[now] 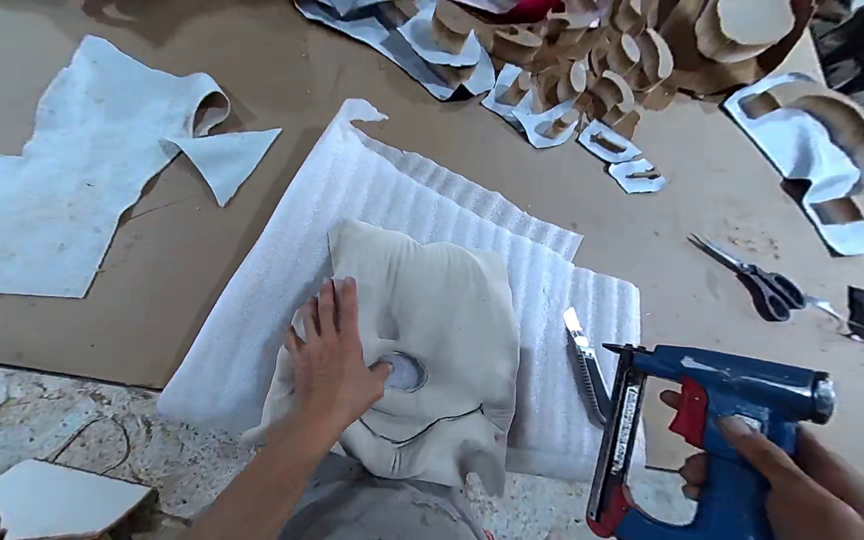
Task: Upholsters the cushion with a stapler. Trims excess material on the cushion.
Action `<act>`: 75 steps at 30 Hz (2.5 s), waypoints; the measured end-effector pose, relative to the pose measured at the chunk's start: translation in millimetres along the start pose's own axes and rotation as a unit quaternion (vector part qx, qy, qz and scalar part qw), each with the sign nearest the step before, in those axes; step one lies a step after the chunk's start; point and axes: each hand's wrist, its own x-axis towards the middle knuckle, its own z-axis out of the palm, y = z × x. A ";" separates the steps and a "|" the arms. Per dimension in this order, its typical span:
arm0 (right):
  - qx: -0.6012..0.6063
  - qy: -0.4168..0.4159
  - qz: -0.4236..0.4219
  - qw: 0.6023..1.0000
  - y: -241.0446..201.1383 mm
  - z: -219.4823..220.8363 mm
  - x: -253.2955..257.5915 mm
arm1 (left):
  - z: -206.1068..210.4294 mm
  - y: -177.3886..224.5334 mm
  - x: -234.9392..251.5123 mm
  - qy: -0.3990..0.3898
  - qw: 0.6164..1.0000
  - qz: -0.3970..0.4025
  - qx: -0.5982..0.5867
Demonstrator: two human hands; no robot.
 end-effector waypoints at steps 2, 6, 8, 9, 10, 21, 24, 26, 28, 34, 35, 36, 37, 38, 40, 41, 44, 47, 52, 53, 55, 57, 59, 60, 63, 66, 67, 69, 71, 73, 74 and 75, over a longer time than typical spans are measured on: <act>0.012 -0.014 -0.016 1.000 11.4 0.3 -0.5 | 3.0 6.0 7.5 0.007 1.000 -0.012 0.016; 0.014 -0.043 -0.032 0.998 32.3 -6.9 -10.0 | -2.2 9.1 13.6 0.016 0.999 0.037 0.033; 0.012 -0.055 -0.034 0.998 40.8 -12.9 -11.9 | -15.4 9.5 17.4 0.038 0.990 0.114 0.073; 0.013 -0.056 -0.033 0.998 45.1 -17.2 -13.5 | -27.4 9.8 20.6 0.040 0.982 0.161 0.093; 0.013 -0.053 -0.033 0.998 49.0 -21.8 -15.1 | -41.4 10.5 25.7 0.040 0.971 0.210 0.110; -0.026 -0.005 -0.013 1.000 17.8 -11.2 -61.9 | -47.0 40.7 129.6 -0.119 0.756 0.614 0.193; -0.032 -0.039 -0.028 0.998 -12.3 15.5 -71.5 | -32.8 10.8 63.6 -0.011 0.859 0.510 0.045; -0.049 -0.074 -0.018 0.996 -35.7 37.5 -69.7 | -5.6 -6.5 0.4 0.049 0.907 0.417 -0.005; -0.065 -0.115 0.010 0.991 -59.7 63.4 -59.4 | 24.0 -7.4 -41.2 0.046 0.928 0.370 -0.019; -0.194 -0.246 0.094 0.945 -114.6 150.8 6.5 | 47.6 2.3 -42.5 0.056 0.932 0.358 -0.002; -0.216 -0.255 0.114 0.936 -122.8 165.8 15.1 | 47.8 2.5 -40.4 0.055 0.930 0.363 0.005; -0.240 -0.254 0.136 0.927 -130.2 180.7 21.6 | 47.6 3.0 -39.2 0.053 0.929 0.366 0.012; -0.263 -0.244 0.160 0.920 -136.5 195.0 26.6 | 47.5 3.7 -38.9 0.050 0.929 0.367 0.016; -0.282 -0.233 0.183 0.913 -141.3 207.1 30.6 | 47.5 4.0 -38.8 0.047 0.929 0.367 0.016; -0.315 -0.215 0.212 0.900 -149.2 226.1 35.0 | 48.2 2.0 -37.2 0.056 0.928 0.368 0.007; -0.330 -0.208 0.220 0.894 -154.0 233.9 35.3 | 50.0 0.3 -36.5 0.068 0.927 0.369 -0.007; -0.364 -0.196 0.242 0.878 -165.9 256.1 36.3 | 57.3 -4.6 -37.3 0.093 0.920 0.374 -0.066; -0.417 -0.199 0.271 0.844 -176.2 277.4 43.9 | 58.9 -5.4 -36.6 0.077 0.923 0.367 -0.086; -0.429 -0.238 0.318 0.811 -179.3 285.1 68.3 | 61.6 -7.4 -35.1 0.084 0.920 0.368 -0.110; -0.422 -0.246 0.329 0.808 -178.8 283.3 74.3 | 62.5 -7.9 -34.5 0.087 0.917 0.371 -0.117; -0.421 -0.253 0.341 0.801 -178.5 283.8 80.3 | 63.4 -8.7 -34.2 0.086 0.916 0.373 -0.122; -0.423 -0.251 0.347 0.798 -178.8 285.7 81.8 | 63.0 -8.0 -33.1 0.087 0.916 0.373 -0.121; -0.419 -0.254 0.355 0.796 -179.6 286.9 82.8 | 62.4 -7.7 -32.7 0.087 0.916 0.373 -0.122; -0.419 -0.256 0.358 0.794 -180.2 287.7 84.0 | 62.6 -7.5 -32.1 0.087 0.916 0.372 -0.122; -0.431 -0.256 0.361 0.786 -182.3 292.2 86.1 | 62.5 -5.9 -33.3 0.074 0.918 0.373 -0.114; -0.428 -0.250 0.366 0.787 -182.8 294.9 85.8 | 63.4 -5.3 -33.6 0.074 0.919 0.369 -0.118; -0.422 -0.250 0.369 0.790 -182.0 293.8 85.5 | 63.6 -5.5 -34.1 0.073 0.919 0.368 -0.118; -0.410 -0.255 0.370 0.794 -180.7 292.4 86.0 | 64.4 -5.7 -34.0 0.075 0.920 0.367 -0.118; -0.408 -0.253 0.372 0.795 -179.1 292.7 85.4 | 64.5 -6.3 -34.8 0.072 0.920 0.367 -0.118; -0.411 -0.243 0.371 0.796 -178.9 294.4 83.9 | 64.6 -6.2 -34.1 0.068 0.920 0.369 -0.115; -0.413 -0.243 0.371 0.796 -179.6 293.8 83.4 | 64.1 -5.8 -34.6 0.067 0.920 0.370 -0.113; -0.412 -0.246 0.365 0.798 -180.8 290.8 82.9 | 63.3 -5.3 -35.3 0.068 0.920 0.371 -0.110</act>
